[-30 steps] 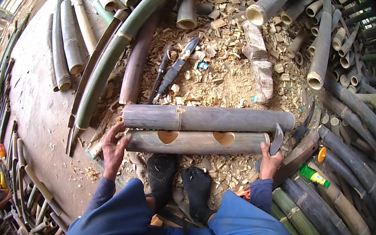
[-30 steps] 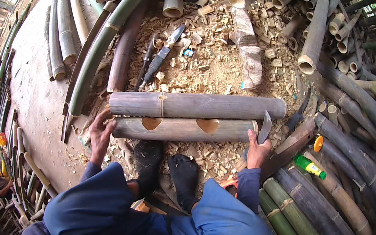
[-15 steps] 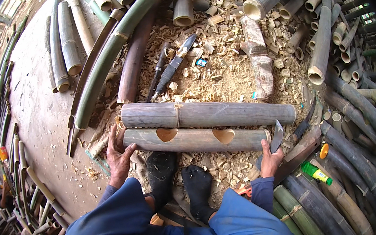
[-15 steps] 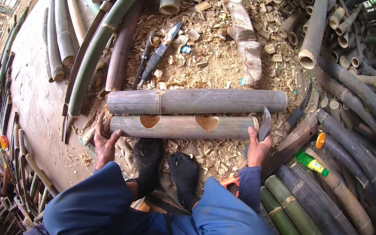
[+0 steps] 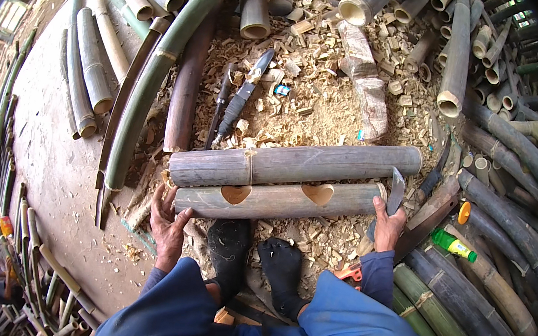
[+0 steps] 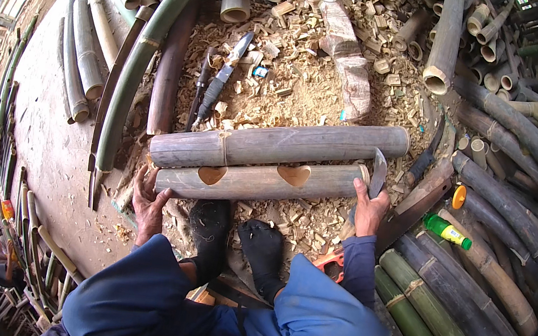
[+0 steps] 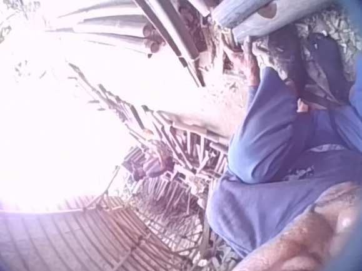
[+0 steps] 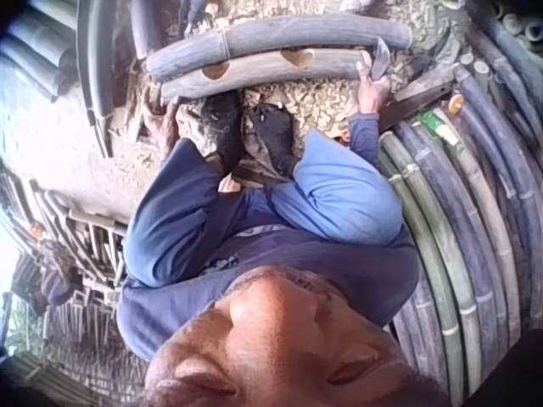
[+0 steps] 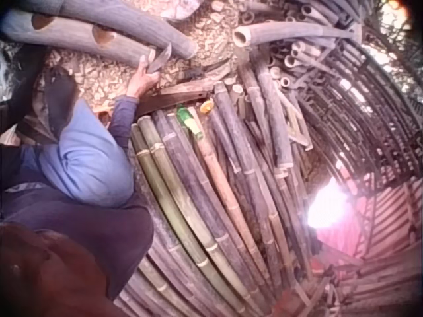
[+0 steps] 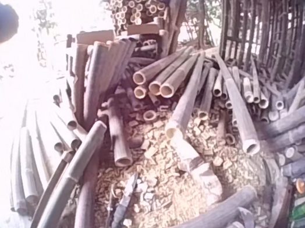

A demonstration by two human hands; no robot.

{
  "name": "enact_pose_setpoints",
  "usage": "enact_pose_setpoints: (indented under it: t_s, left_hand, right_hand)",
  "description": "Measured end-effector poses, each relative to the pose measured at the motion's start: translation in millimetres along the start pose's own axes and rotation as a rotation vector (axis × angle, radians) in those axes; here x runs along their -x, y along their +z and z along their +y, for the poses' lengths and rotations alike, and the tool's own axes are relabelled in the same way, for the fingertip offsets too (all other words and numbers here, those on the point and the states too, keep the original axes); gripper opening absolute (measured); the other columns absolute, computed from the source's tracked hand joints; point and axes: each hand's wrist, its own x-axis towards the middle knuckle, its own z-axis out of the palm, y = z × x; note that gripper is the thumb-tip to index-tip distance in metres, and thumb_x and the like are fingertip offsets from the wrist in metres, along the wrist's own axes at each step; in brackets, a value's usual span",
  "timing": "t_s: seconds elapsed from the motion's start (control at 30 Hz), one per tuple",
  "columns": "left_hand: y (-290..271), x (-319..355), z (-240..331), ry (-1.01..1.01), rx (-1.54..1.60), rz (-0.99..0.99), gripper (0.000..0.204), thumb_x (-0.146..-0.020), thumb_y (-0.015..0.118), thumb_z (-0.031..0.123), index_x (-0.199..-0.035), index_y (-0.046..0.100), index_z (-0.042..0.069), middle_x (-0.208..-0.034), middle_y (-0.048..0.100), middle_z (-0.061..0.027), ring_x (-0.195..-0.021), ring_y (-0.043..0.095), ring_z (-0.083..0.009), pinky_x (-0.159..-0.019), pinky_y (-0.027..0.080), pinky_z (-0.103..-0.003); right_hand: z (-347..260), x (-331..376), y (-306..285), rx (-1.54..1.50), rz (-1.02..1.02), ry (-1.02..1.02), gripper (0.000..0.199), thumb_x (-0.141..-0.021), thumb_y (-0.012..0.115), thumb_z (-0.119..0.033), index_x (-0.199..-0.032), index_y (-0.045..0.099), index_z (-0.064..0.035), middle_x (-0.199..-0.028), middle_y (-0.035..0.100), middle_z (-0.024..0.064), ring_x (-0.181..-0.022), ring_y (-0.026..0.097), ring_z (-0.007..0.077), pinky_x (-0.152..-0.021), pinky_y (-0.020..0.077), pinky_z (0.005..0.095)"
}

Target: The person sits on the ground and uses a chisel and a wooden mallet to carve a hole into a piece of bamboo. They repeatedly strike the chisel to remove material and occasionally use a knife to refine the opening.

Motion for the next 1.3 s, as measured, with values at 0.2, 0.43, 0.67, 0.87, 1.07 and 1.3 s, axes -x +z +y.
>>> enact_pose_setpoints:
  t_s: [0.2, 0.43, 0.67, 0.87, 1.07, 1.3]
  left_hand:
    - [54, -12, 84, 0.603, -0.858, -0.115, 0.122, -0.065, 0.097, 0.033, -0.161, 0.025, 0.010, -0.161, 0.029, -0.0246, -0.154, 0.023, -0.0383, -0.124, 0.025, -0.053]
    - [165, -30, 55, 0.680, -1.242, -0.620, 0.147, -0.043, 0.098, 0.042, -0.165, 0.018, 0.017, -0.161, 0.028, -0.0233, -0.153, 0.021, -0.0449, -0.123, 0.011, -0.064]
    - [173, -23, 41, 0.674, -1.224, -0.565, 0.140, -0.041, 0.094, 0.032, -0.162, 0.026, 0.016, -0.155, 0.033, -0.0209, -0.148, 0.028, -0.0418, -0.122, 0.013, -0.063]
    - [189, -18, 36, 0.653, -1.218, -0.561, 0.139, -0.040, 0.093, 0.031, -0.161, 0.026, 0.017, -0.155, 0.034, -0.0200, -0.148, 0.027, -0.0416, -0.123, 0.010, -0.062]
    - [195, -18, 34, 0.645, -1.232, -0.568, 0.141, -0.040, 0.095, 0.032, -0.162, 0.026, 0.019, -0.156, 0.033, -0.0195, -0.148, 0.029, -0.0410, -0.123, 0.013, -0.063]
    - [197, -17, 30, 0.662, -1.245, -0.567, 0.142, -0.037, 0.097, 0.032, -0.160, 0.028, 0.015, -0.154, 0.034, -0.0204, -0.149, 0.028, -0.0413, -0.122, 0.012, -0.062]
  right_hand:
    - [6, -1, -3, 0.023, 0.032, 0.008, 0.049, -0.083, 0.087, -0.041, -0.097, 0.070, 0.0024, -0.085, 0.070, 0.0075, -0.078, 0.061, 0.0197, -0.078, 0.0505, 0.0365]
    - [10, -6, -2, -0.039, 0.012, -0.036, 0.046, -0.082, 0.089, -0.037, -0.093, 0.071, 0.0031, -0.080, 0.069, 0.0075, -0.073, 0.059, 0.0181, -0.074, 0.0507, 0.0374]
    - [-20, 26, -9, 0.297, 0.091, -0.278, 0.034, -0.102, 0.064, -0.029, -0.105, 0.062, 0.0049, -0.081, 0.069, 0.0156, -0.072, 0.068, 0.0310, -0.067, 0.0512, 0.0437]
    - [-12, 69, 9, 0.250, -0.257, -0.374, 0.020, -0.103, 0.055, -0.018, -0.113, 0.059, -0.0005, -0.072, 0.064, 0.0199, -0.062, 0.066, 0.0380, -0.056, 0.0493, 0.0489]
    - [-5, 63, 24, 0.258, -0.216, -0.538, 0.018, -0.102, 0.056, -0.014, -0.112, 0.058, 0.0011, -0.077, 0.065, 0.0251, -0.070, 0.066, 0.0440, -0.059, 0.0508, 0.0504]
    - [-4, 60, 29, 0.255, -0.219, -0.523, 0.021, -0.100, 0.059, -0.014, -0.113, 0.060, 0.0033, -0.079, 0.066, 0.0252, -0.069, 0.067, 0.0431, -0.058, 0.0511, 0.0499]
